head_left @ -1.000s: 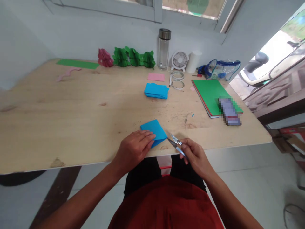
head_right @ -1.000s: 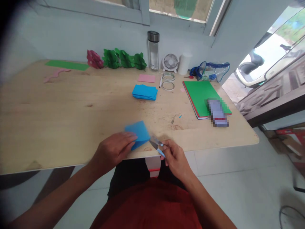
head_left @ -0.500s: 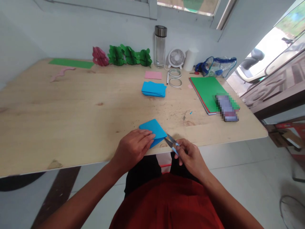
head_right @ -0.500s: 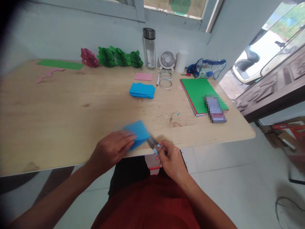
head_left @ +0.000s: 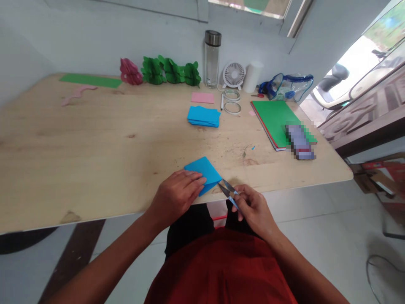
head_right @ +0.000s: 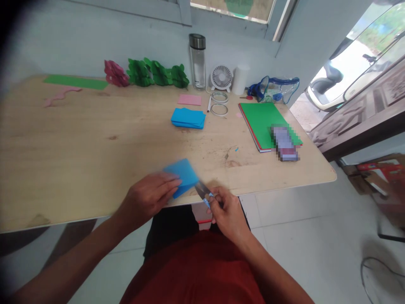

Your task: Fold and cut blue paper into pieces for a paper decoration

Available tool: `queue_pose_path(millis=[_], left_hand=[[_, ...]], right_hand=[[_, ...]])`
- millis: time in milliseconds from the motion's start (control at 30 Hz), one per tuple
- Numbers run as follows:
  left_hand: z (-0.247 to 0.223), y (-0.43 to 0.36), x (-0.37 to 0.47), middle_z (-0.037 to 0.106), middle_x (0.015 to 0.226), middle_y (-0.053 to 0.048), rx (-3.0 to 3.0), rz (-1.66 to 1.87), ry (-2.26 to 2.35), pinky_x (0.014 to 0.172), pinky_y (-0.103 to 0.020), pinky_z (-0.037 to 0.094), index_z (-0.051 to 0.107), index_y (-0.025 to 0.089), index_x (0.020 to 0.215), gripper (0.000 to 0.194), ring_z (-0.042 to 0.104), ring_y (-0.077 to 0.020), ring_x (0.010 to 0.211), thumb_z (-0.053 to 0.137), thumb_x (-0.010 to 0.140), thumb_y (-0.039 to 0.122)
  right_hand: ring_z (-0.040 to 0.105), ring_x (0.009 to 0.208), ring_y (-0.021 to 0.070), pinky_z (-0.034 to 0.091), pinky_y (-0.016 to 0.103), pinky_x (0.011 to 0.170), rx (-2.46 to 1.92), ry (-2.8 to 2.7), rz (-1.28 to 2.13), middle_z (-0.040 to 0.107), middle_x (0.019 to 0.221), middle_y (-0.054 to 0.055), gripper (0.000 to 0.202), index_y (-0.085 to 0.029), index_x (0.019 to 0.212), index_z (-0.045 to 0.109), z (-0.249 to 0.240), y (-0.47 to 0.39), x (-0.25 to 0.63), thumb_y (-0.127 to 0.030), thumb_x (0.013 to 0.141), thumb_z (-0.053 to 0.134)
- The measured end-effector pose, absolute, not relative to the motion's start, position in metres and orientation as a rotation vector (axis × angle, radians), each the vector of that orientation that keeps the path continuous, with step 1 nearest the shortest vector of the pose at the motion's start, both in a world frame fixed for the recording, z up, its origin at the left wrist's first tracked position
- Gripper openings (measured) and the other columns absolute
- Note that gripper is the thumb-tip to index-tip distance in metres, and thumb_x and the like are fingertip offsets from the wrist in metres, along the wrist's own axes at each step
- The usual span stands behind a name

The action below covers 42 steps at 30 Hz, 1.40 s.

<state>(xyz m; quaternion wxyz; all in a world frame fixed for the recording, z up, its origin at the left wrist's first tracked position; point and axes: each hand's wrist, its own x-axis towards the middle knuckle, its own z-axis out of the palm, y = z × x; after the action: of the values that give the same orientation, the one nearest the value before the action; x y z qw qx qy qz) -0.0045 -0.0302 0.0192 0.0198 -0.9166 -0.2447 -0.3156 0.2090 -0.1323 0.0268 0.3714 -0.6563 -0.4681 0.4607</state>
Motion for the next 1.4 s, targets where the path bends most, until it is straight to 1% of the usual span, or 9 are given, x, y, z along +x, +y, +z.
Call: queue_pose_path(millis=[400,600,700,800,900,1000,1167,1267,1400], left_hand=[[0.015,-0.033,-0.01,0.073,0.102,-0.008,-2.974,-0.887,-0.653,0.088,-0.041,0.054,0.07,0.017,0.098,0.023,0.067,-0.0221,0.094,0.048,0.094,0.022],[0.014,-0.032,0.007,0.064,0.12,-0.017,-2.955,-0.728,-0.973,0.096,-0.05,0.047,0.058,0.011,0.125,0.042,0.059,-0.0308,0.109,0.046,0.094,0.036],[0.006,-0.027,0.019,0.054,0.135,-0.019,-2.871,-0.57,-1.175,0.101,-0.057,0.039,0.051,0.014,0.134,0.05,0.05,-0.0369,0.123,0.047,0.093,0.042],[-0.003,-0.027,0.023,0.047,0.142,-0.019,-2.872,-0.445,-1.225,0.103,-0.061,0.034,0.046,0.017,0.14,0.055,0.044,-0.0392,0.13,0.045,0.094,0.047],[-0.006,-0.031,0.022,0.04,0.148,-0.02,-2.914,-0.358,-1.199,0.106,-0.061,0.03,0.042,0.018,0.143,0.057,0.037,-0.0388,0.135,0.043,0.094,0.047],[-0.006,-0.033,0.018,0.037,0.15,-0.021,-2.959,-0.321,-1.124,0.108,-0.06,0.028,0.042,0.017,0.143,0.058,0.033,-0.0376,0.138,0.042,0.094,0.047],[-0.007,-0.028,0.012,0.038,0.149,-0.02,-3.015,-0.28,-0.997,0.109,-0.059,0.027,0.041,0.018,0.144,0.059,0.031,-0.0372,0.14,0.045,0.093,0.047],[-0.006,-0.025,0.01,0.038,0.15,-0.019,-3.032,-0.254,-0.953,0.111,-0.06,0.023,0.039,0.017,0.145,0.06,0.029,-0.0358,0.141,0.044,0.093,0.048],[0.003,-0.025,0.014,0.037,0.151,-0.019,-3.038,-0.192,-0.98,0.113,-0.061,0.017,0.039,0.014,0.144,0.061,0.028,-0.035,0.142,0.046,0.092,0.045]], right_hand=[[0.054,0.038,0.01,0.042,0.022,0.044,-1.751,-1.195,1.115,0.066,0.061,-0.002,0.025,-0.019,0.097,0.06,0.016,-0.129,0.207,-0.042,0.089,0.051],[0.053,0.04,0.0096,0.043,0.022,0.046,-1.731,-1.147,1.092,0.065,0.062,-0.002,0.029,-0.019,0.097,0.059,0.009,-0.132,0.201,-0.045,0.091,0.049],[0.053,0.041,0.0092,0.043,0.022,0.046,-1.717,-1.138,1.091,0.066,0.066,-0.001,0.028,-0.019,0.101,0.058,0.008,-0.133,0.198,-0.044,0.092,0.049],[0.052,0.043,0.0082,0.044,0.022,0.047,-1.692,-1.14,1.096,0.066,0.073,-0.002,0.028,-0.02,0.114,0.055,0.008,-0.138,0.197,-0.037,0.092,0.049],[0.058,0.053,0.0089,0.049,0.022,0.056,-1.677,-1.168,1.078,0.068,0.086,-0.001,0.039,-0.024,0.127,0.049,0.006,-0.148,0.195,-0.028,0.089,0.052],[0.065,0.073,0.0128,0.053,0.025,0.07,-1.684,-1.192,1.06,0.069,0.099,0.001,0.052,-0.026,0.136,0.043,0.001,-0.158,0.194,-0.022,0.085,0.054],[0.068,0.094,0.0174,0.053,0.031,0.086,-1.767,-1.373,0.924,0.069,0.114,0.004,0.051,-0.026,0.135,0.047,-0.005,-0.166,0.196,-0.018,0.085,0.05],[0.067,0.099,0.0196,0.054,0.034,0.088,-1.827,-1.521,0.748,0.068,0.119,0.006,0.051,-0.026,0.138,0.047,-0.005,-0.167,0.197,-0.02,0.087,0.048],[0.069,0.097,0.0217,0.056,0.035,0.085,-1.873,-1.671,0.543,0.07,0.115,0.008,0.049,-0.022,0.139,0.046,-0.005,-0.166,0.194,-0.023,0.09,0.045]])
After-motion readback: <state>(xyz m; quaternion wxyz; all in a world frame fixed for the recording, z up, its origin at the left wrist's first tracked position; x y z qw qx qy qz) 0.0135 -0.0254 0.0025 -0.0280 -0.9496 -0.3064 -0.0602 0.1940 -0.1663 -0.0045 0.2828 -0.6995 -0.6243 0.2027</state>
